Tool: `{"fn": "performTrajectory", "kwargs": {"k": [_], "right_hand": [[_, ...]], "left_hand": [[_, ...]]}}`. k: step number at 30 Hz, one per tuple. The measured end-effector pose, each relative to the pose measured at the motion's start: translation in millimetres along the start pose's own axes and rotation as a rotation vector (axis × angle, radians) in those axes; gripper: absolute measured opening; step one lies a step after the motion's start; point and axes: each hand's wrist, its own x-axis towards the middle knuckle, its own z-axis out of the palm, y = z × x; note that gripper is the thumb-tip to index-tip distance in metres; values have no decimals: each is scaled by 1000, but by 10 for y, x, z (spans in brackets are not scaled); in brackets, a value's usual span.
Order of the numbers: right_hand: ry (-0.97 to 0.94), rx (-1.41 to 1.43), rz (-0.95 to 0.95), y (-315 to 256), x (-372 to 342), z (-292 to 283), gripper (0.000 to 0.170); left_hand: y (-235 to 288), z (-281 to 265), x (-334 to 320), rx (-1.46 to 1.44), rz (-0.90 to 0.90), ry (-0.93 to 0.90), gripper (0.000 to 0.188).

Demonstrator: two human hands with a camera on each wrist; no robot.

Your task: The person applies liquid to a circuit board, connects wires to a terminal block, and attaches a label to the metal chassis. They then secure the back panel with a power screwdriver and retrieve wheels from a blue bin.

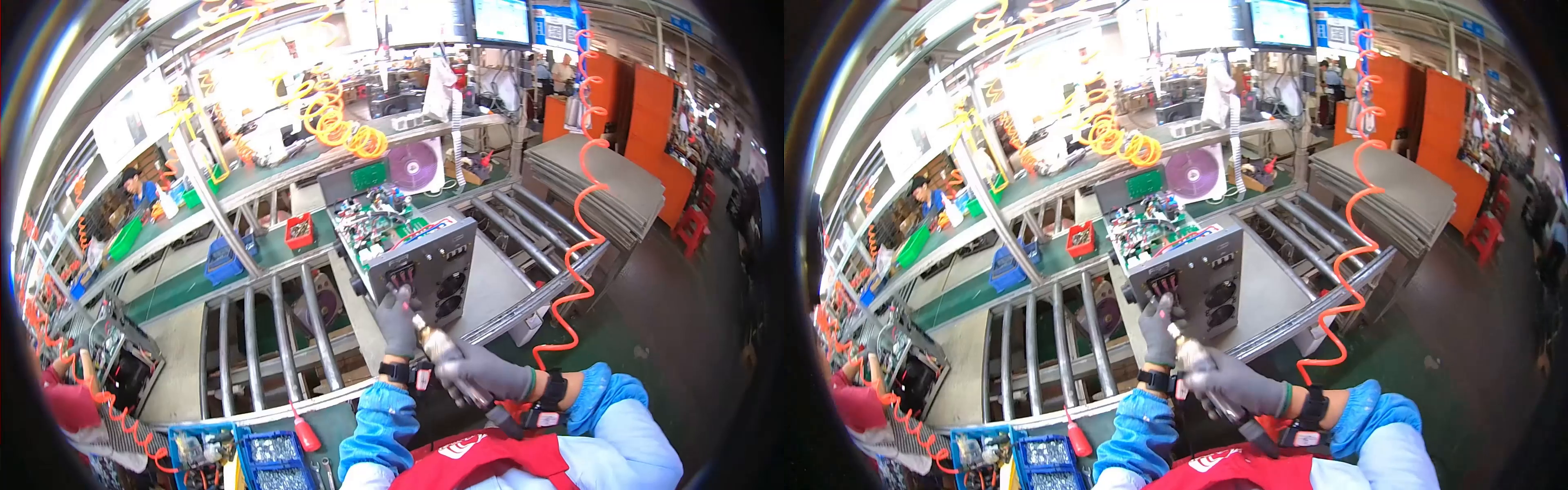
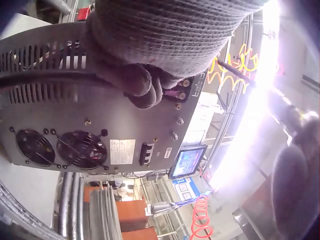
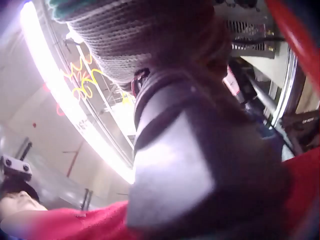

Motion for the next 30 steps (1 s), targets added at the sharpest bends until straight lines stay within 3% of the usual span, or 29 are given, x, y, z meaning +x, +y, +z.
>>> {"fn": "performTrajectory", "kwargs": {"k": [2, 3, 4, 6, 7, 8, 9, 10, 12, 14, 15, 16, 18, 20, 22, 24, 25, 26, 27, 28, 29, 30], "right_hand": [[-3, -173, -72, -13, -255, -58, 66], [23, -245, -82, 111, -307, -218, 81], [95, -409, -113, 163, -359, -439, 83], [273, -740, -152, 213, -531, -862, 87], [327, -791, 24, -68, -705, -962, 92], [412, -864, 42, -76, -791, -1248, 91], [533, -955, 10, 0, -836, -1667, 90], [648, -1047, -22, 68, -884, -2083, 90], [808, -1148, 109, -174, -1015, -2755, 85], [981, -1310, 126, -241, -1099, -3713, 78], [1057, -1320, 166, -308, -1128, -4204, 76], [1127, -1335, 210, -425, -1168, -4658, 73], [1230, -1319, 197, -786, -1269, -5325, 66], [1305, -1294, 208, -1105, -1309, -6060, 55], [1344, -1263, 177, -1379, -1345, -6730, 59], [1379, -1358, 243, -1330, -1286, -8019, 51], [1356, -1467, -62, -1109, -1321, -8794, 46], [1277, -1255, 335, -1602, -1244, -8535, 46], [1138, -1423, 154, -1574, -1250, -9059, 50], [1111, -1462, 345, -1748, -1164, -9256, 54], [1088, -1495, 374, -1768, -1166, -9554, 59], [1064, -1528, 403, -1794, -1167, -9862, 65]], "left_hand": [[102, 49, -81, 3, -43, 3, 22], [102, 45, -74, 81, -33, -4, 22], [97, 32, -57, 80, 8, -38, 23], [255, 74, -134, 90, -94, -35, 17], [267, 76, -181, 107, -16, -26, 16], [237, 89, -174, 291, 290, 69, 19], [30, -159, -42, 321, 217, 195, 25], [152, -75, -132, 495, 423, 310, 26], [-67, -384, 67, 526, 468, 372, 38], [28, -157, -14, 518, 524, 377, 46], [-36, -309, 59, 604, 440, 279, 60], [241, 346, -184, 738, 725, 379, 26], [141, 570, -123, 810, 797, 469, 34], [-119, 541, 98, 781, 704, 521, 43], [-362, 444, 250, 720, 595, 571, 52], [-556, 216, 287, 586, 458, 620, 61], [-640, 20, 257, 470, 373, 647, 66], [-697, -179, 238, 361, 304, 655, 71], [-732, -323, 220, 289, 254, 666, 76], [-697, -303, 190, 322, 243, 674, 75], [-655, -257, 162, 354, 231, 682, 73], [-512, -70, 186, 240, 114, 724, 56]]}}
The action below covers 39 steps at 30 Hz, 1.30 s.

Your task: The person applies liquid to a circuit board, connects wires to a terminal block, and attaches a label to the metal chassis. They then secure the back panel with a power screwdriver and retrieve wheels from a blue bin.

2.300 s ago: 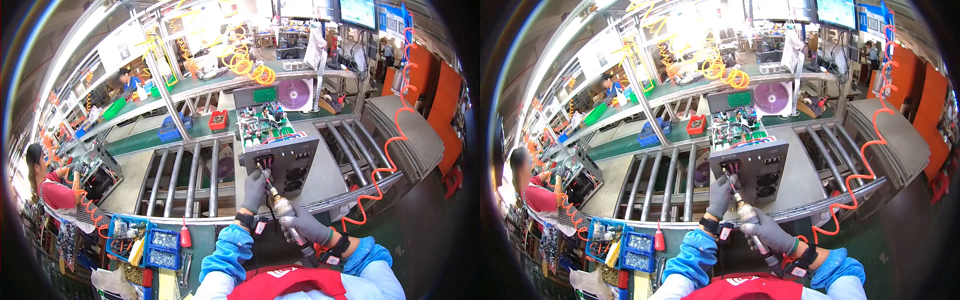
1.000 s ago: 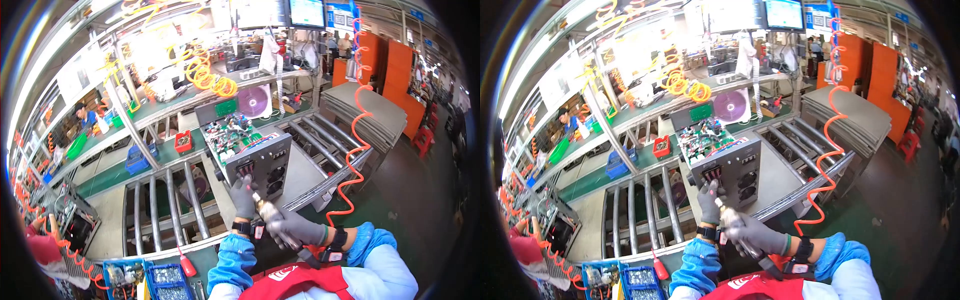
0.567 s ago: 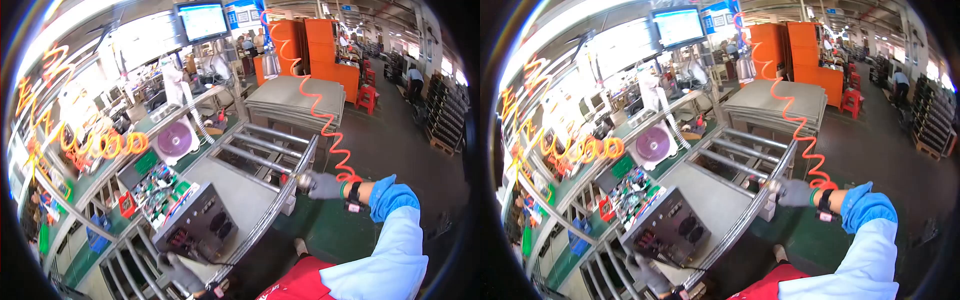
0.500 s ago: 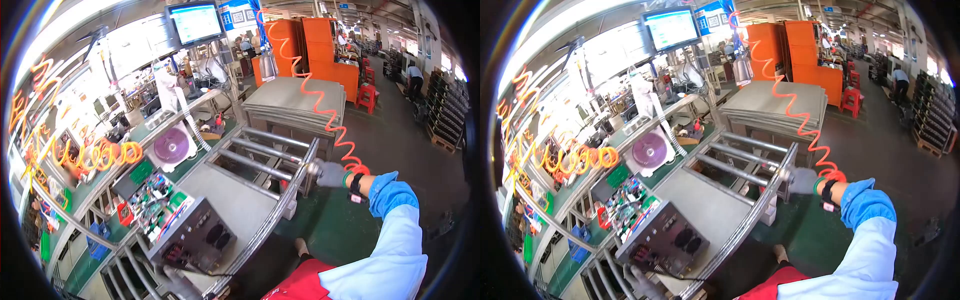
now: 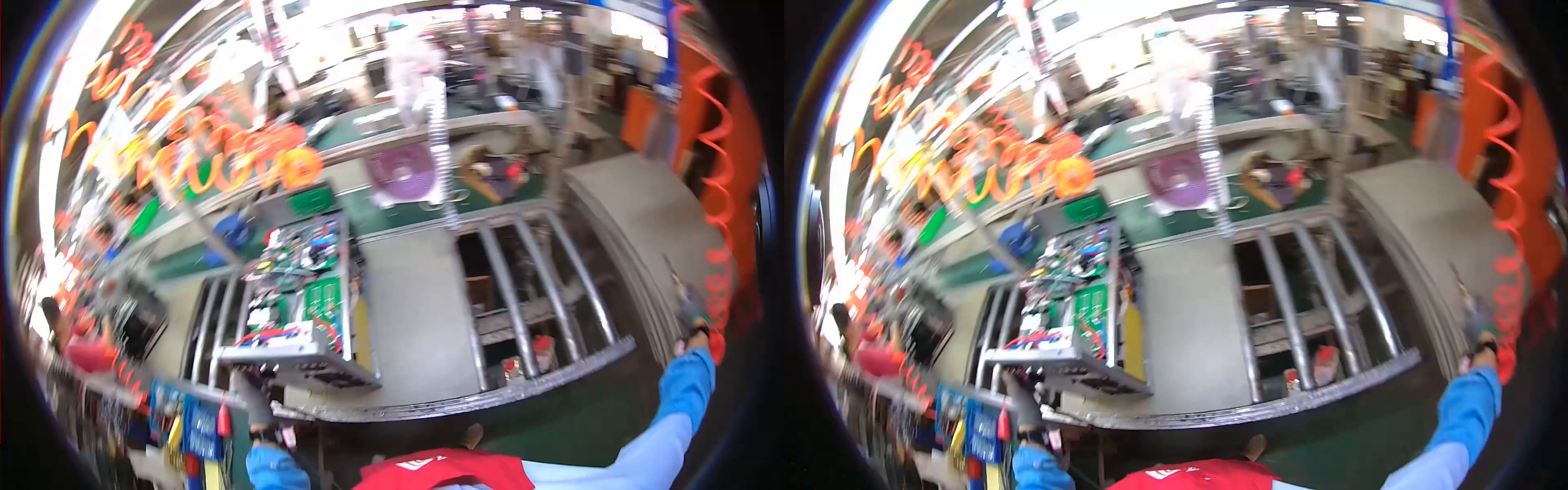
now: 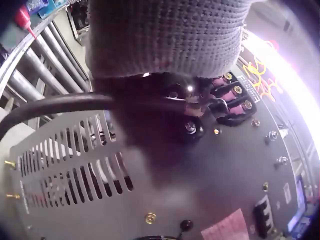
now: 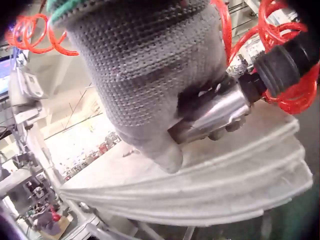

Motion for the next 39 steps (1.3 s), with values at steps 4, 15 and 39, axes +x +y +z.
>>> {"fn": "performTrajectory", "kwargs": {"k": [4, 15, 39], "right_hand": [[191, 174, 31, 558, 1333, 839, 48], [189, 1032, -1120, -4813, -1844, -459, 42], [276, 1364, -954, -4869, -2060, -349, 49]], "left_hand": [[-182, -211, 236, 207, 302, 21, 59], [-500, -23, 329, -236, 223, -23, 63], [-423, 1693, -3128, 406, 444, -881, 65]]}}
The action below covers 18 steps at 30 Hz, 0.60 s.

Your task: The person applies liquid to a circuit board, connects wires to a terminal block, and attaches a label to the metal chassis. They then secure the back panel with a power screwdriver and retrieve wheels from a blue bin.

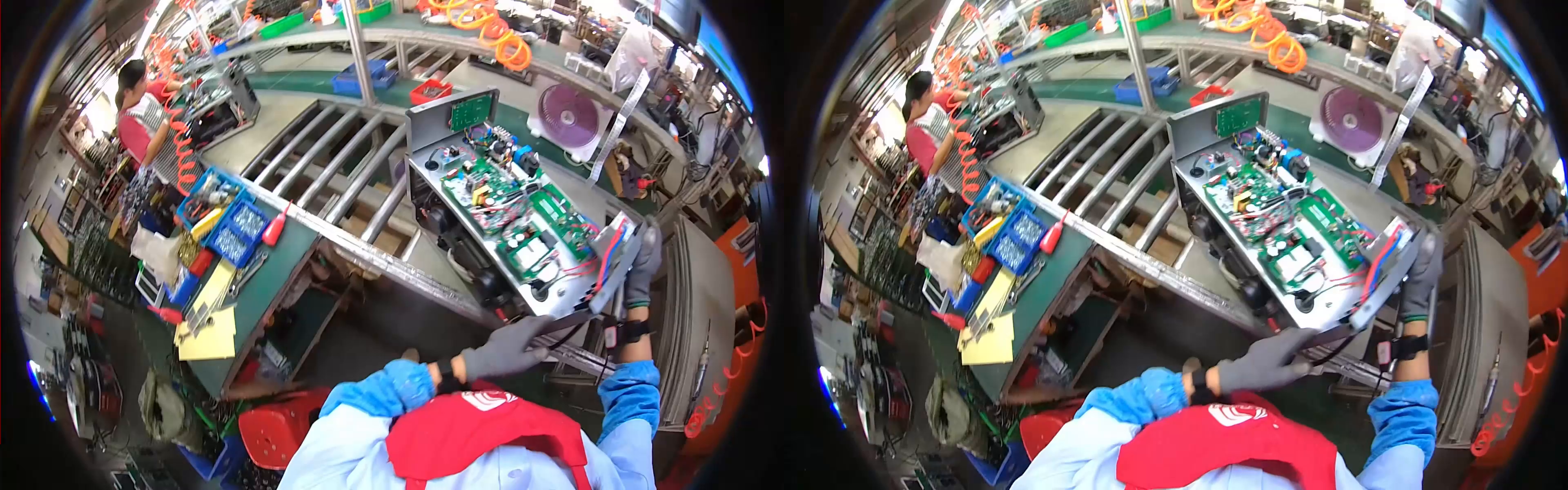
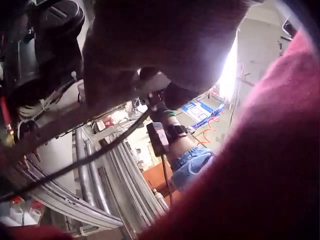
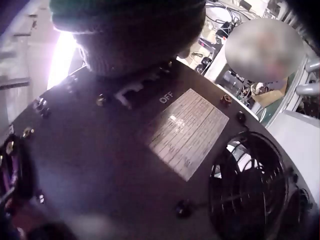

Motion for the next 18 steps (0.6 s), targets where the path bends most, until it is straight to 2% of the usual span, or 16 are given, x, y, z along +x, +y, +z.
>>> {"fn": "performTrajectory", "kwargs": {"k": [1, 2, 5, 7, 8, 9, 10, 11, 13, 15, 16, 17, 18], "right_hand": [[20, -30, 88, -246, 21, -48, 53], [24, -250, 67, -115, 91, -241, 52], [133, -393, -42, -445, -129, -542, 44], [193, -449, -27, -822, -727, -672, 40], [233, -340, -154, -972, -1080, -627, 25], [-66, -401, -111, -1092, -1478, -782, 13], [-241, -310, -432, -907, -1779, -776, 8], [-526, -296, -358, -942, -2007, -756, 22], [-651, -275, 303, -601, -2507, -484, 37], [-474, -726, 339, 340, -3321, -351, 48], [-379, -953, 355, 607, -3544, -343, 54], [-379, -937, 422, 600, -3555, -326, 58], [-373, -921, 496, 583, -3563, -303, 61]], "left_hand": [[114, 15, 106, -40, 2, -81, 69], [320, -45, 191, -21, -87, -216, 67], [63, 35, 217, -63, 53, -209, 60], [-205, -238, 87, -70, -209, -186, 41], [-458, -354, -47, -127, -386, -51, 37], [-572, -520, -147, 16, -496, 119, 37], [-836, -656, -238, 5, -590, 262, 38], [-1121, -790, -300, -4, -683, 402, 40], [-1469, -1184, -217, 181, -558, 496, 45], [-1523, -1491, 43, 262, -517, 552, 51], [-1684, -1600, 187, 139, -544, 546, 53], [-1807, -1704, 351, 17, -570, 534, 55], [-1920, -1799, 481, 119, -581, 462, 52]]}}
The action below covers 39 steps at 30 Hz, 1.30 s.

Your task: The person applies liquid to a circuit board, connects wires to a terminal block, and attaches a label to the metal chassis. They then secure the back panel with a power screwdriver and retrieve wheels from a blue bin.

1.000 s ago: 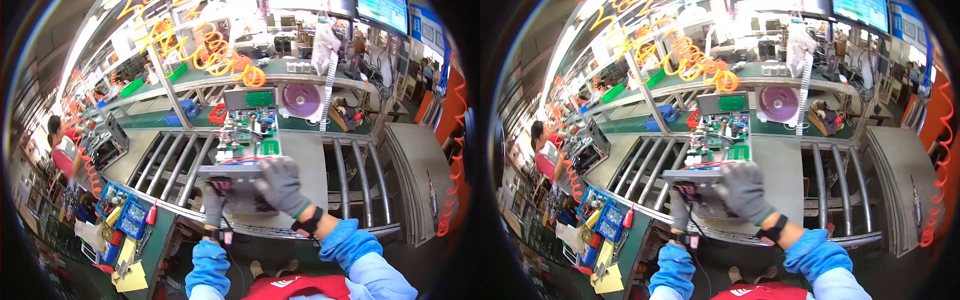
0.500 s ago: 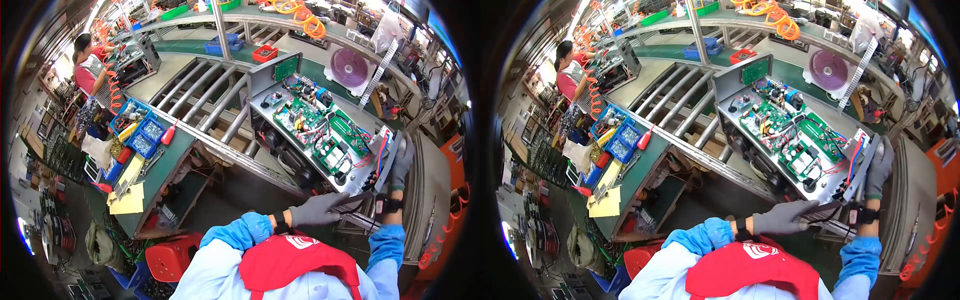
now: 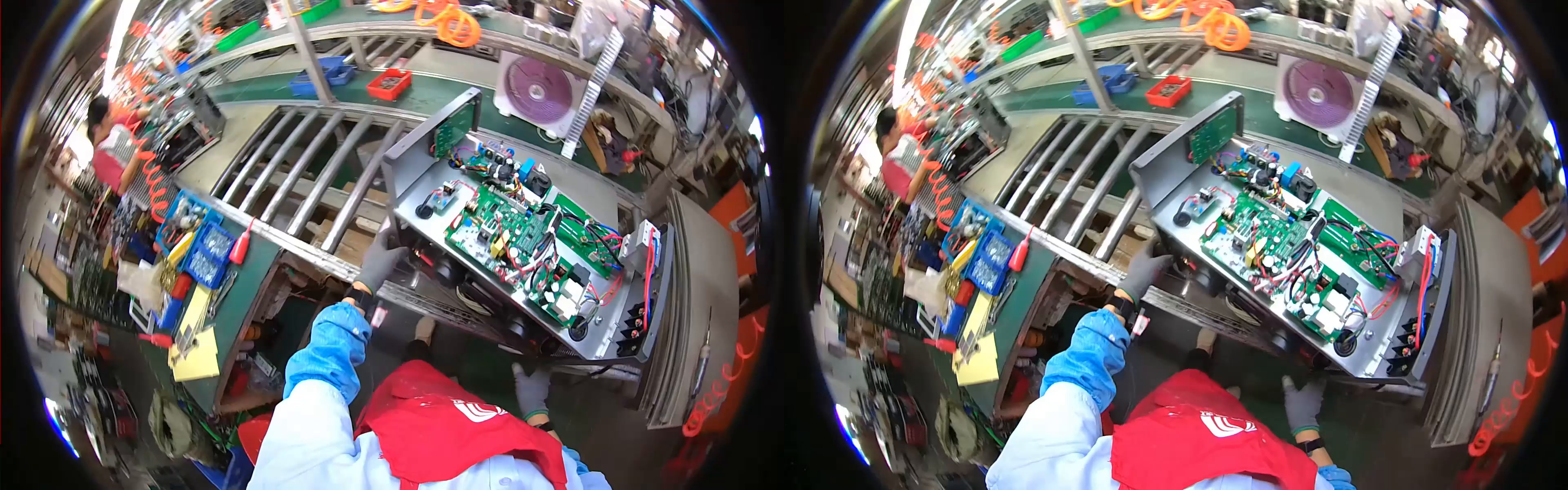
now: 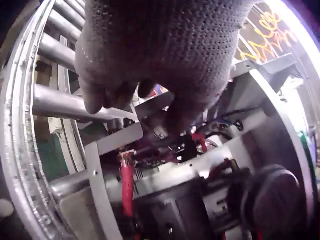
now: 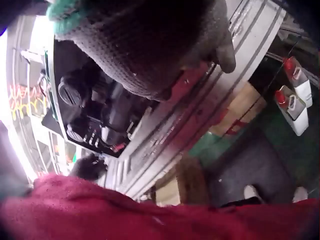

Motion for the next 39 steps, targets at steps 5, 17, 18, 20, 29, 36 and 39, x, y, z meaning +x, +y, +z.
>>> {"fn": "performTrajectory", "kwargs": {"k": [5, 17, 18, 20, 29, 36, 39], "right_hand": [[10, 295, 368, -295, 128, -338, 66], [-320, 173, -23, -152, 448, -352, 61], [-315, 183, -32, -146, 414, -339, 62], [-289, 211, -56, -102, 365, -309, 64], [-505, 251, 299, -662, 216, -1556, 62], [-389, 386, 324, -790, 253, -1812, 50], [-324, 385, 341, -832, 291, -1850, 50]], "left_hand": [[-46, 13, 537, -247, -99, -405, 52], [331, 46, 897, -273, -208, -572, 46], [334, 20, 876, -275, -207, -571, 46], [336, -20, 782, -278, -204, -572, 45], [287, -524, 123, -384, -236, -556, 42], [201, -780, -167, -231, -192, -360, 32], [573, -600, -215, -184, 8, -283, 27]]}}
